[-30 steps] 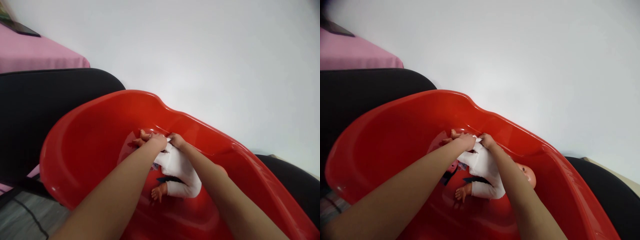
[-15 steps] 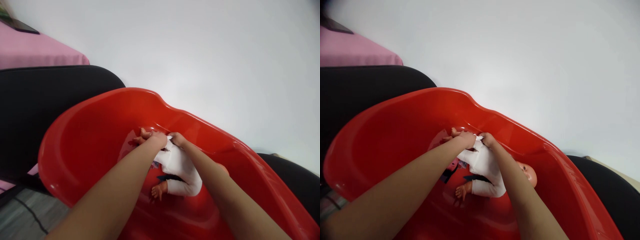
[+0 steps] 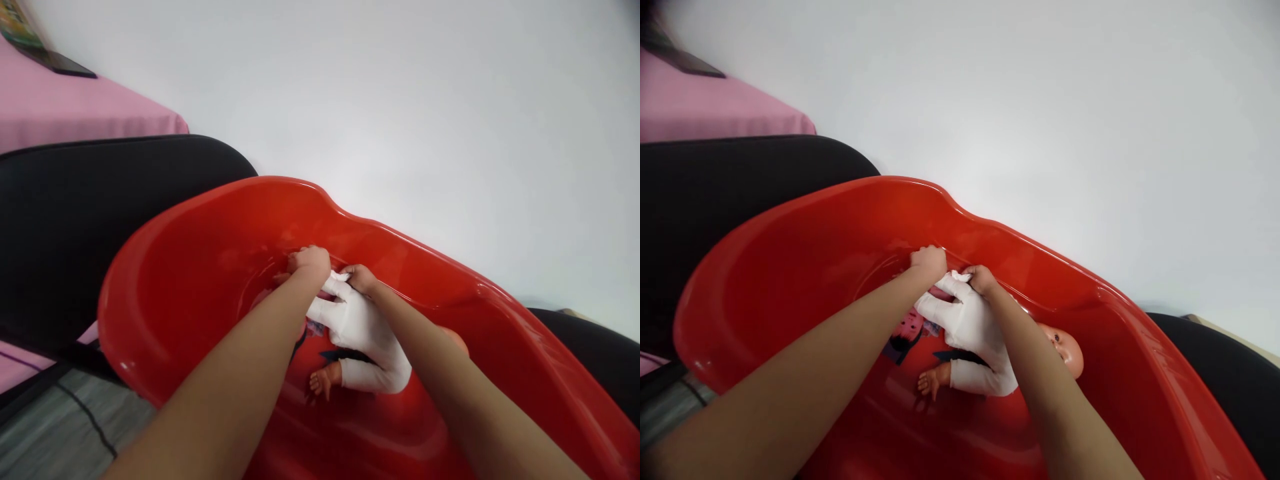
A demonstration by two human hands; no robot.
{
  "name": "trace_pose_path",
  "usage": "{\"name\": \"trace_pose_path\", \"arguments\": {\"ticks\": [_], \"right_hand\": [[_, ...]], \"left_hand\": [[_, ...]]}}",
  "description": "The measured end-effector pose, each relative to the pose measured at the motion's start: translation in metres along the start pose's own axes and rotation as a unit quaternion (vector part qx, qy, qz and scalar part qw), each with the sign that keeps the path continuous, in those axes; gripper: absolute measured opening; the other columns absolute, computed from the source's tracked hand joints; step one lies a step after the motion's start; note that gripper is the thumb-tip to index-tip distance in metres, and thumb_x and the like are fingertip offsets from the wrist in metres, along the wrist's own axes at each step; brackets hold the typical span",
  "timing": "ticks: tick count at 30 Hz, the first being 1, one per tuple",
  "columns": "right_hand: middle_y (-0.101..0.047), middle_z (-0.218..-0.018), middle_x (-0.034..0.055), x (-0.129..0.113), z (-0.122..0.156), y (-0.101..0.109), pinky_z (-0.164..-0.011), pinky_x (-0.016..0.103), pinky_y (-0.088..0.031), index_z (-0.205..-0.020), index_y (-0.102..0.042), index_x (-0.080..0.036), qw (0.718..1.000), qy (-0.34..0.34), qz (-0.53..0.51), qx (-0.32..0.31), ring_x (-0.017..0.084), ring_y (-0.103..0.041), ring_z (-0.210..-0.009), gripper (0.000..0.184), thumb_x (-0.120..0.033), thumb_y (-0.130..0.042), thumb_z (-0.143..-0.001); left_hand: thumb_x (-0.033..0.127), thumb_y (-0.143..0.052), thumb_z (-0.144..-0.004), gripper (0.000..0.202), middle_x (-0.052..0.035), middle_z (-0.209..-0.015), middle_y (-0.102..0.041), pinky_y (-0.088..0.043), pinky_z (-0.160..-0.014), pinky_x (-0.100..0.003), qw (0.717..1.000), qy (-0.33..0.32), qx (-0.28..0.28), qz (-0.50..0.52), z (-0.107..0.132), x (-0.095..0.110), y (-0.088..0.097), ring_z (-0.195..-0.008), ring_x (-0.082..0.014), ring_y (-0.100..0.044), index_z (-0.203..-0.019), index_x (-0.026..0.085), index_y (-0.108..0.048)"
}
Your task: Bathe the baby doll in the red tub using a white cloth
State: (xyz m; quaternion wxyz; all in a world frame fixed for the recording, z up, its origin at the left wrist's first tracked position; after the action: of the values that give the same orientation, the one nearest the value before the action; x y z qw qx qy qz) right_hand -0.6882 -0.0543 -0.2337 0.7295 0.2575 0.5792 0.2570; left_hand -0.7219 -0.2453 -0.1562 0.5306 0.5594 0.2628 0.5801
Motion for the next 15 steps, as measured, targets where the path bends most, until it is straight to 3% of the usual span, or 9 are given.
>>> {"name": "trace_pose_path", "arguments": {"ticks": [4,7,10,15], "right_hand": [[-0.081,-0.09,0.0069,-0.001,0.004,-0.003,-0.08,0.031,-0.054,-0.084,-0.082,-0.016,0.997,0.021,-0.039,0.056,0.023,-0.07,-0.084,0.023,-0.017,-0.064,-0.07],[-0.08,-0.095,0.0082,-0.009,0.008,-0.003,-0.082,0.033,-0.054,-0.093,-0.081,-0.017,0.989,0.039,-0.067,0.123,0.024,-0.069,-0.088,0.03,-0.024,-0.059,-0.074],[-0.078,-0.096,0.0056,-0.024,0.014,0.001,-0.083,0.033,-0.053,-0.106,-0.077,-0.018,0.98,0.062,-0.084,0.172,0.023,-0.066,-0.088,0.039,-0.03,-0.053,-0.079],[-0.075,-0.106,0.0039,-0.065,0.025,0.008,-0.092,0.034,-0.05,-0.111,-0.071,-0.022,0.967,0.106,-0.093,0.21,0.022,-0.064,-0.097,0.033,-0.042,-0.054,-0.091]], "left_hand": [[0.022,-0.064,-0.095,0.034,-0.0262,-0.134,-0.072,-0.057,-0.099,-0.055,0.996,0.069,0.015,0.046,-0.007,-0.019,0.001,-0.129,-0.0423,-0.065,-0.125,0.012,-0.077],[0.016,-0.051,-0.1,0.036,-0.0244,-0.138,-0.071,-0.058,-0.099,-0.05,0.99,0.098,0.047,0.086,-0.008,-0.032,0.005,-0.133,-0.039,-0.063,-0.125,0.013,-0.077],[0.018,-0.05,-0.101,0.037,-0.023,-0.142,-0.07,-0.059,-0.099,-0.045,0.979,0.128,0.076,0.136,-0.01,-0.045,0.01,-0.137,-0.0374,-0.061,-0.127,0.013,-0.076],[0.032,-0.041,-0.108,0.047,-0.0267,-0.14,-0.071,-0.059,-0.096,-0.045,0.957,0.18,0.07,0.218,-0.019,-0.068,0.011,-0.129,-0.0391,-0.068,-0.129,0.008,-0.075]]}}
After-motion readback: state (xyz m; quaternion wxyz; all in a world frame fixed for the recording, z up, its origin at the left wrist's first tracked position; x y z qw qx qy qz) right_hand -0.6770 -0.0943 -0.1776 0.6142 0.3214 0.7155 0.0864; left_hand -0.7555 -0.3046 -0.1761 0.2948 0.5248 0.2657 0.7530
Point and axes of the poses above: each hand's wrist, its own z-axis away from the middle knuckle, its own y-axis out of the back of the hand, x = y × z, the point moved 4 cm from there along -z, towards the middle knuckle
